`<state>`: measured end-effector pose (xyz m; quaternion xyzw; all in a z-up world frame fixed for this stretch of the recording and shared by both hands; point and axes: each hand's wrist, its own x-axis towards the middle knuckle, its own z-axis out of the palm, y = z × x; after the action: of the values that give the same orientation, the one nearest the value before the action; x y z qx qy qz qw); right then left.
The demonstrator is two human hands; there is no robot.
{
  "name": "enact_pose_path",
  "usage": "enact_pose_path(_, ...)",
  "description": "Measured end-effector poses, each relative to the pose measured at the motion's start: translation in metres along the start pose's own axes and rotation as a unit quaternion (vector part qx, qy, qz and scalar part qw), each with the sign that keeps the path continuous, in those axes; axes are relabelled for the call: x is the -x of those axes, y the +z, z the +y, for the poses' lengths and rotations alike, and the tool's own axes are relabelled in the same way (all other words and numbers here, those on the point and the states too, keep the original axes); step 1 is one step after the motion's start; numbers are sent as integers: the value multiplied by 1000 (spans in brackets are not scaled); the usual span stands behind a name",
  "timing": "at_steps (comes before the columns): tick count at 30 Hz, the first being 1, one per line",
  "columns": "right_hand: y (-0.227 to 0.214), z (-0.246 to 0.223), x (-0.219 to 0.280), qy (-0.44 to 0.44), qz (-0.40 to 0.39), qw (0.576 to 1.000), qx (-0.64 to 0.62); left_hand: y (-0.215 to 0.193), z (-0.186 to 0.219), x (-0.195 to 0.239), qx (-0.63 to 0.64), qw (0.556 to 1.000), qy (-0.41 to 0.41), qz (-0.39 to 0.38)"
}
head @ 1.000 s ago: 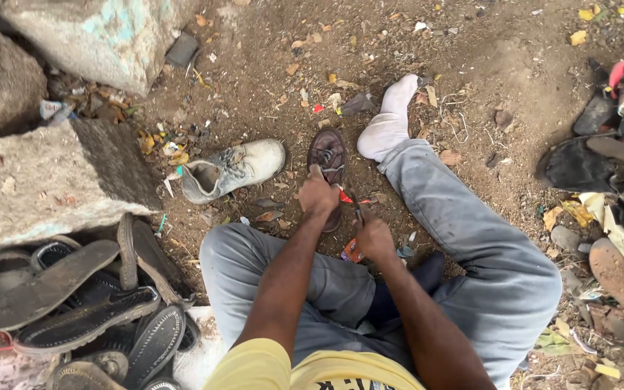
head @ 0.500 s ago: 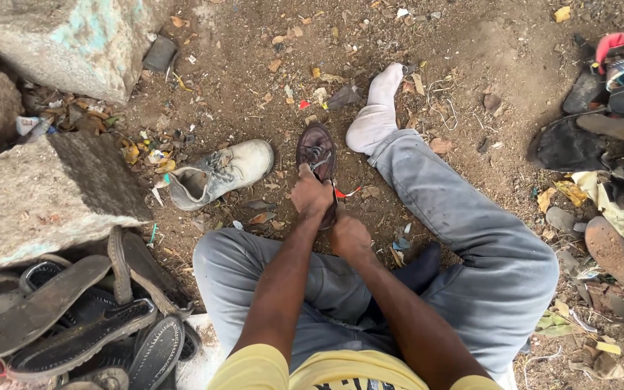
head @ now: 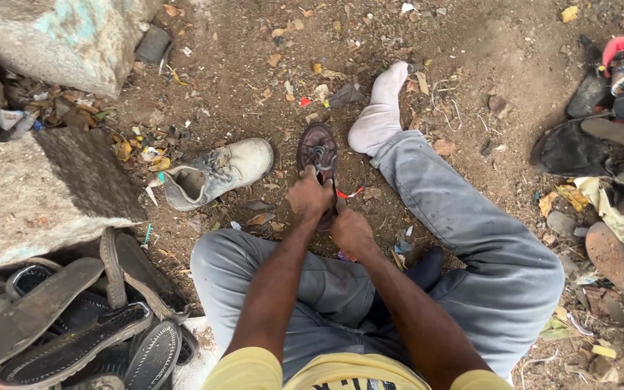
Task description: The person sits on the ground and uses a knife to scrape and clean the soles and edges of several worn shoes. They handle a white sneaker and a brown shoe, removing debris and old material from the soles.
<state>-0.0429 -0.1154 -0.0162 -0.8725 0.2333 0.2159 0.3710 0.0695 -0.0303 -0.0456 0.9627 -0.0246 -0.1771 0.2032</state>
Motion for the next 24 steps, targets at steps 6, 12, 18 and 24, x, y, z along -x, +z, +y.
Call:
enact_pose_path(6,9,23,11,-2,13,1000,20,12,-3,4,4,1000,12,14)
enact_pose_path(12,-4,-1,14,26,12,999,-17,13,-5,3,1,999,33,20)
enact_pose_path(18,21,40,-21,-48,14,998,37,29,-15,-1,0,998,44,45)
enact_pose_path(24,45,112,-30,-251,58,962,94,33,-17,-7,0,997,55,48)
